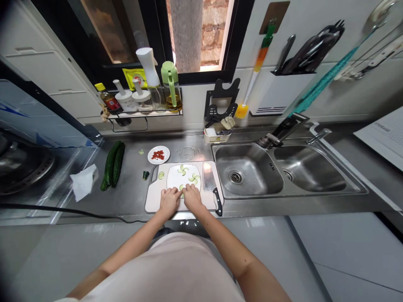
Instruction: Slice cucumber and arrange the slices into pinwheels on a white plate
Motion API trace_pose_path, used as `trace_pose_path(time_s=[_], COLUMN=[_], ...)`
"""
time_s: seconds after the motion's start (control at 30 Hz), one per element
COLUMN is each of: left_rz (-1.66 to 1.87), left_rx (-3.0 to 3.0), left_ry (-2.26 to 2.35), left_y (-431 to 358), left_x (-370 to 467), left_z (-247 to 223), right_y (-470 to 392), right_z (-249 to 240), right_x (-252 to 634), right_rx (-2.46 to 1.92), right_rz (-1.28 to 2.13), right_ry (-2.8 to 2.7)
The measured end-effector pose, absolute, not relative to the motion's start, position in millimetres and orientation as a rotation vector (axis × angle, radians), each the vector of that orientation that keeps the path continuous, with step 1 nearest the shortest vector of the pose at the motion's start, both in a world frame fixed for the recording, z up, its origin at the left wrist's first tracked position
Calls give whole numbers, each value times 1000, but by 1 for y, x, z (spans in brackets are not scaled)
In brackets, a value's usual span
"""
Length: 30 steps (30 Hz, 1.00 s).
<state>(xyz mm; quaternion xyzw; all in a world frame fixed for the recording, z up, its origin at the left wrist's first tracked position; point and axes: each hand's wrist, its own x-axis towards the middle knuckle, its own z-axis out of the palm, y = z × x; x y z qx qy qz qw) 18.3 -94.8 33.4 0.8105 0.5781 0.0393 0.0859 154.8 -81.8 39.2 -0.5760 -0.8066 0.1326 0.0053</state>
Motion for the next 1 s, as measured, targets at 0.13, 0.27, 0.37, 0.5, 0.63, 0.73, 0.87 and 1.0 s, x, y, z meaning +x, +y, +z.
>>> trace_pose_path(time_s=[0.13, 0.27, 0.37, 0.5, 0.63, 0.73, 0.87, 1.0], left_rz=[107, 99, 85, 78, 76, 91, 156, 304], left_rx=[2387, 2367, 2367, 2367, 2307, 2217, 2120, 2040], left_ry=[1724, 1721, 1719, 1702, 1718, 1761, 1803, 1836], left_y=[-94, -94, -93, -93, -90, -86, -84, -86], left_x=[18, 19, 19, 20, 21, 21, 22, 18], left_z=[35, 37, 40, 42, 44, 45, 47, 48], right_y=[-82, -82, -81, -79, -74, -72, -72, -73], right_z=[39, 39, 39, 41, 45, 47, 46, 43], right_x=[155, 154, 154, 155, 157, 159, 164, 172], right_rx=[-1797, -1808, -1820, -1835, -1862, -1886, -1869, -1799], right_rz=[400, 404, 409, 439, 502, 525, 534, 548], right_ry=[-2530, -2531, -2527, -2518, -2499, -2419, -2278, -2124])
